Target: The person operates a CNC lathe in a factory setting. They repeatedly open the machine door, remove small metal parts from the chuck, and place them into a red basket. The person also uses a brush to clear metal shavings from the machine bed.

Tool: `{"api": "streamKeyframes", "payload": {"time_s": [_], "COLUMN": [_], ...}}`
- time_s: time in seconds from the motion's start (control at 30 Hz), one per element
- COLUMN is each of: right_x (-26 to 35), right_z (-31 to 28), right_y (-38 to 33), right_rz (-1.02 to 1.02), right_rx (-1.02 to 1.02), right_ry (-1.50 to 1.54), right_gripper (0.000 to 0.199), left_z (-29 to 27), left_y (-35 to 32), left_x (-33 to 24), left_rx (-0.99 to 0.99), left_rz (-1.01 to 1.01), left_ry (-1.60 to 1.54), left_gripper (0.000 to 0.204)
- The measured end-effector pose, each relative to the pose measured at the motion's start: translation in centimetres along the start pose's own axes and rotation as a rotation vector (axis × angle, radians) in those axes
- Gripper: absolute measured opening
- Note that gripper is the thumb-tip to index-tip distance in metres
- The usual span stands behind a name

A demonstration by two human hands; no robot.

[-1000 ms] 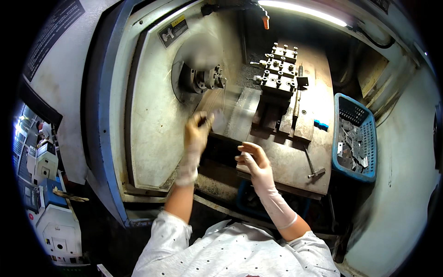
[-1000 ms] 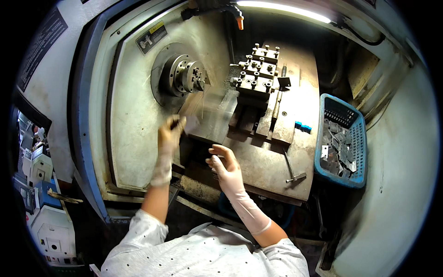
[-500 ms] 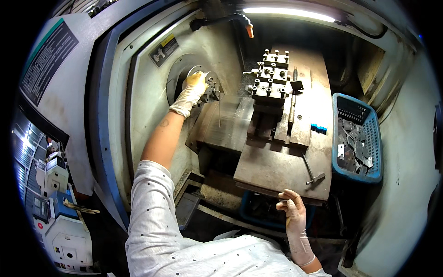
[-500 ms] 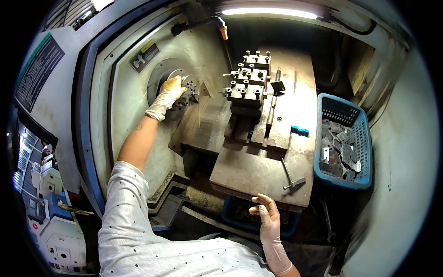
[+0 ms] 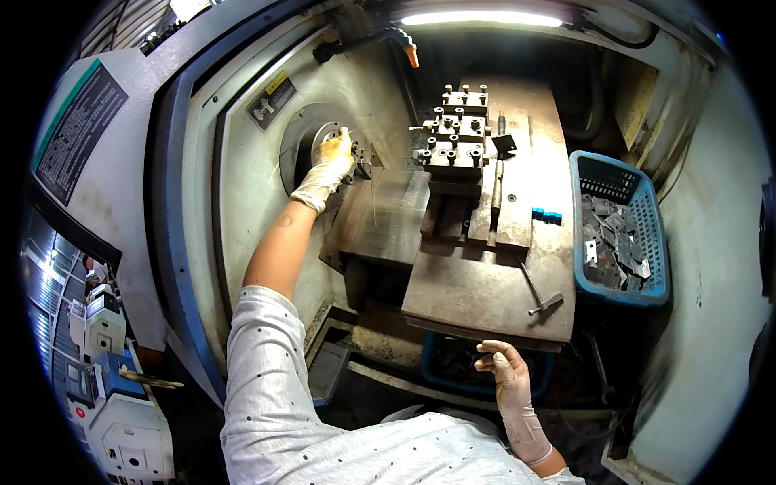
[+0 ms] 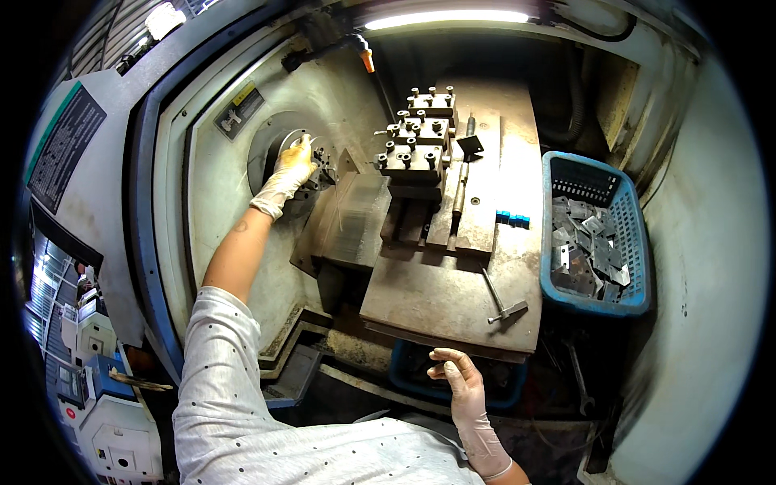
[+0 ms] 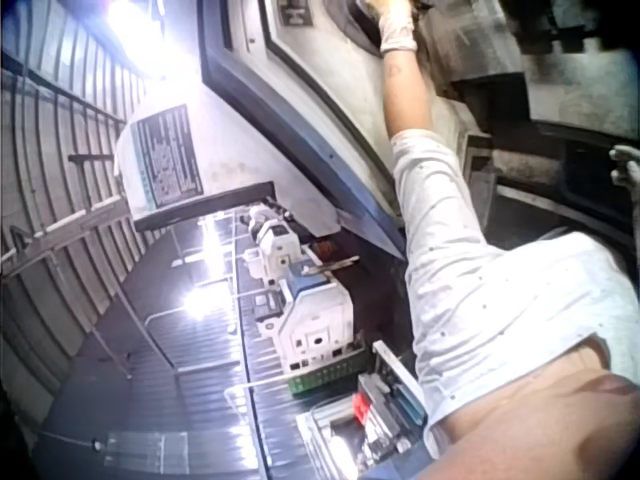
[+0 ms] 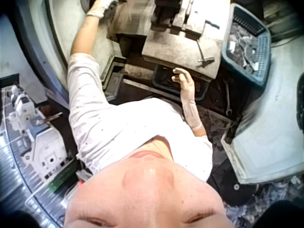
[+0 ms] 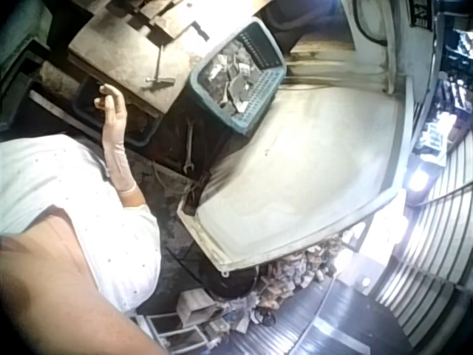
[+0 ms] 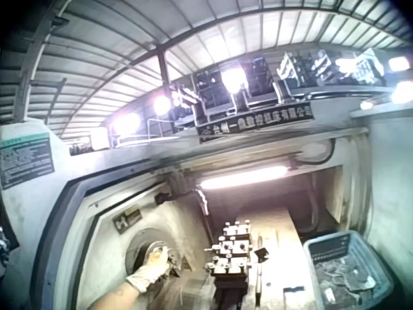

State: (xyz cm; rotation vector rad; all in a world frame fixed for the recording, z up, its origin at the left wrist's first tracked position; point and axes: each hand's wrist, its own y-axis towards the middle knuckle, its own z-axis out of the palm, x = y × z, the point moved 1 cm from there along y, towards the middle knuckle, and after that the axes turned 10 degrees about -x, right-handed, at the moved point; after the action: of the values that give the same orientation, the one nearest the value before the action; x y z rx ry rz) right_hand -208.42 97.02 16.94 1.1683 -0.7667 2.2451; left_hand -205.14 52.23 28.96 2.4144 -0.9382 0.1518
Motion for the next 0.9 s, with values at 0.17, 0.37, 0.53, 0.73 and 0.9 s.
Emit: {"api": "streamKeyframes", "payload": {"time_s": [0.17, 0.37, 0.53, 0.73, 0.9], "right_x": [-0.3, -1.1, -1.7, -1.2, -0.8], "right_z": [-0.8, -1.0, -0.2, 0.3, 0.3], "right_y": [-0.5, -1.0, -0.4, 0.2, 0.3], "right_rz": [0.011, 0.043, 0.078, 0.057, 0.051], "right_rx": [-0.039, -0.068, -0.031, -0.032, -0.046], "right_ry": [-0.030, -0.014, -0.003, -0.001, 0.017], "right_gripper": [0.023, 0.023, 0.023, 0.023, 0.021], "left_z": [0.3, -0.8, 2.0, -5.9, -4.9], "left_y": [1.3, -0.4, -7.7, -12.6, -11.8], "left_x": [0.9, 2.9, 3.2, -3.1, -2.6], "left_rx": [0.076, 0.007, 0.309, 0.125, -0.006], "left_rz": [-0.070, -0.318, -0.618, -0.024, -0.163], "left_ry": [-0.131, -0.600, -3.065, -3.630, -3.557], "left_gripper": [0.057, 0.041, 0.027, 0.018, 0.017]}}
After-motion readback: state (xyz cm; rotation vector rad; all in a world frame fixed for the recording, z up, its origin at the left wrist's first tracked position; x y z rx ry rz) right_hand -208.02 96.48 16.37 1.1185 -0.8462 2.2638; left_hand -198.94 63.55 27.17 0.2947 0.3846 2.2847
